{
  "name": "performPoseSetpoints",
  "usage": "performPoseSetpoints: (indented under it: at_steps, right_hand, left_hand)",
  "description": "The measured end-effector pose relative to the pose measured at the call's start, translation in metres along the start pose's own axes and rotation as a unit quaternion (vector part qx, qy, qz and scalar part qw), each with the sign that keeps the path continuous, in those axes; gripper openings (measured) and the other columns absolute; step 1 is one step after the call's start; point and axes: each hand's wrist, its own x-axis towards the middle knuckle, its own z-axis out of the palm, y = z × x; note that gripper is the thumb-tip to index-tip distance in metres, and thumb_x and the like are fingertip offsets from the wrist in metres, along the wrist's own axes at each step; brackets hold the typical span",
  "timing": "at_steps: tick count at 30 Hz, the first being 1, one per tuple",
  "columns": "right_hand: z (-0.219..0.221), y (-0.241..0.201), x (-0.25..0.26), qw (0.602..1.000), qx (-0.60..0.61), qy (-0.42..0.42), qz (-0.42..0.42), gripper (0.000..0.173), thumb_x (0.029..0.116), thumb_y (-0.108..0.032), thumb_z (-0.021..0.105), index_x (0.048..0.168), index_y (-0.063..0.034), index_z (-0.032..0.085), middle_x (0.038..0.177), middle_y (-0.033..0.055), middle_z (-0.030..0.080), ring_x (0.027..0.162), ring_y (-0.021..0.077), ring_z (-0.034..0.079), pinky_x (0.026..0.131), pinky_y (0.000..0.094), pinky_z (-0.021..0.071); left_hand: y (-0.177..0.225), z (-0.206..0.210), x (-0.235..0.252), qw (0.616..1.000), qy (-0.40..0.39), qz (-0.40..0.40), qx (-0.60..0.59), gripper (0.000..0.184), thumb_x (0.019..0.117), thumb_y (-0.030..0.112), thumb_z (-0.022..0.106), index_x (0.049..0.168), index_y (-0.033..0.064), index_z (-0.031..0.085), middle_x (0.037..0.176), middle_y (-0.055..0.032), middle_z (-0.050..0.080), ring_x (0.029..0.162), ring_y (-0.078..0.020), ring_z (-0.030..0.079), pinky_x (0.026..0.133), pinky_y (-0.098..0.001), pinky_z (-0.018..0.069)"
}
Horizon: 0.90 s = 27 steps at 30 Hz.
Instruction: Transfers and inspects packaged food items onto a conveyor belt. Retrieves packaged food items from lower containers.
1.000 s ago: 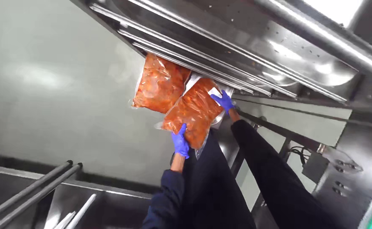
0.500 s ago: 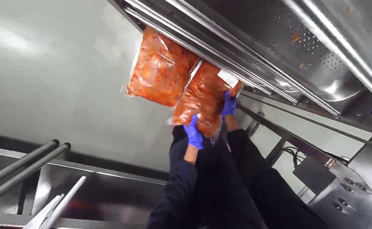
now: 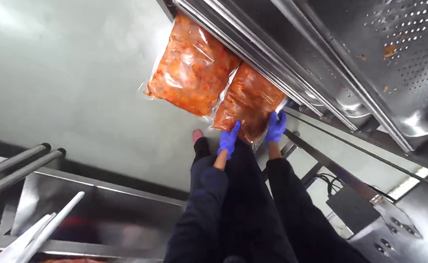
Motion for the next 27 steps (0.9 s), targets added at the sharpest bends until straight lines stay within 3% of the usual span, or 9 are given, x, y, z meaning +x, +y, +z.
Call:
performPoseSetpoints:
  at_steps: [2,4,6,8,12,18,22,24,27]
  right_hand:
    - [-0.005,0.011,-0.030,0.995,-0.010,0.012,0.096,0.075,0.0996,-0.037,0.066,0.156,0.0000,0.034,0.155,0.0240,0.043,0.142,0.0303,0.046,0.118,0.0427,0.0389]
    - [-0.010,0.017,-0.052,0.983,-0.016,-0.046,0.175,0.072,0.1040,-0.049,0.054,0.157,-0.0028,0.034,0.154,0.0227,0.045,0.141,0.0311,0.047,0.116,0.0485,0.0390]
    - [-0.015,0.024,-0.067,0.971,0.011,-0.166,0.172,0.065,0.1099,-0.052,0.025,0.160,-0.0116,0.033,0.161,0.0109,0.040,0.147,0.0192,0.040,0.121,0.0435,0.0341]
    - [-0.009,0.032,-0.071,0.970,0.070,-0.169,0.162,0.066,0.1103,-0.052,0.018,0.159,-0.0111,0.035,0.161,0.0097,0.040,0.147,0.0164,0.040,0.122,0.0413,0.0339]
    - [0.010,0.022,-0.062,0.964,0.149,-0.106,0.194,0.066,0.1090,-0.056,0.023,0.155,-0.0125,0.040,0.155,0.0091,0.047,0.141,0.0166,0.046,0.117,0.0429,0.0402]
    - [0.008,0.008,-0.032,0.946,0.222,-0.102,0.211,0.065,0.1071,-0.060,0.023,0.152,-0.0170,0.041,0.142,0.0077,0.058,0.127,0.0183,0.058,0.103,0.0471,0.0520]
    - [-0.017,-0.007,-0.024,0.978,0.048,-0.117,0.167,0.065,0.1105,-0.050,0.023,0.163,-0.0117,0.022,0.166,0.0111,0.031,0.150,0.0213,0.035,0.121,0.0479,0.0332]
    - [-0.027,-0.025,-0.028,0.989,0.013,-0.096,0.115,0.063,0.1100,-0.037,0.041,0.161,-0.0042,0.024,0.164,0.0181,0.032,0.148,0.0250,0.038,0.118,0.0468,0.0365]
    - [-0.023,-0.042,-0.032,0.992,0.037,-0.043,-0.113,0.060,0.0932,-0.012,0.065,0.144,0.0122,0.043,0.147,0.0239,0.050,0.132,0.0160,0.052,0.108,0.0272,0.0456]
  left_hand:
    - [0.010,-0.022,-0.003,0.981,-0.009,-0.069,0.183,0.071,0.0958,0.072,0.049,0.116,0.0079,0.073,0.111,-0.0158,0.074,0.106,-0.0306,0.070,0.096,-0.0568,0.0533]
    - [0.015,-0.043,-0.007,0.967,0.062,-0.079,0.236,0.080,0.0898,0.077,0.053,0.118,0.0050,0.071,0.113,-0.0213,0.072,0.111,-0.0393,0.067,0.096,-0.0654,0.0490]
    - [-0.005,-0.055,0.010,0.983,0.129,0.018,0.133,0.088,0.0911,0.056,0.069,0.150,-0.0015,0.040,0.132,-0.0242,0.063,0.125,-0.0356,0.061,0.106,-0.0560,0.0480]
    - [-0.026,-0.046,0.039,0.974,0.155,0.150,-0.073,0.091,0.0886,0.028,0.075,0.156,-0.0029,0.024,0.145,-0.0258,0.050,0.132,-0.0276,0.053,0.112,-0.0416,0.0448]
    - [0.005,-0.004,0.070,0.872,0.248,0.274,-0.321,0.076,0.0868,0.014,0.074,0.148,-0.0069,0.033,0.135,-0.0232,0.056,0.123,-0.0235,0.059,0.105,-0.0390,0.0520]
    - [0.036,0.021,0.078,0.848,0.268,0.289,-0.355,0.074,0.0859,0.006,0.073,0.146,-0.0098,0.032,0.133,-0.0232,0.056,0.121,-0.0216,0.059,0.104,-0.0361,0.0521]
    - [0.069,0.045,0.094,0.853,0.270,0.297,-0.333,0.085,0.0872,0.013,0.074,0.151,-0.0109,0.023,0.145,-0.0292,0.046,0.133,-0.0267,0.051,0.112,-0.0371,0.0446]
    - [0.088,0.060,0.103,0.859,0.264,0.306,-0.314,0.091,0.0910,0.022,0.068,0.154,-0.0120,0.013,0.153,-0.0333,0.035,0.142,-0.0306,0.041,0.118,-0.0376,0.0361]
    - [0.112,0.083,0.121,0.858,0.257,0.326,-0.304,0.085,0.0982,0.034,0.054,0.156,-0.0113,0.010,0.158,-0.0337,0.027,0.146,-0.0328,0.034,0.121,-0.0395,0.0308]
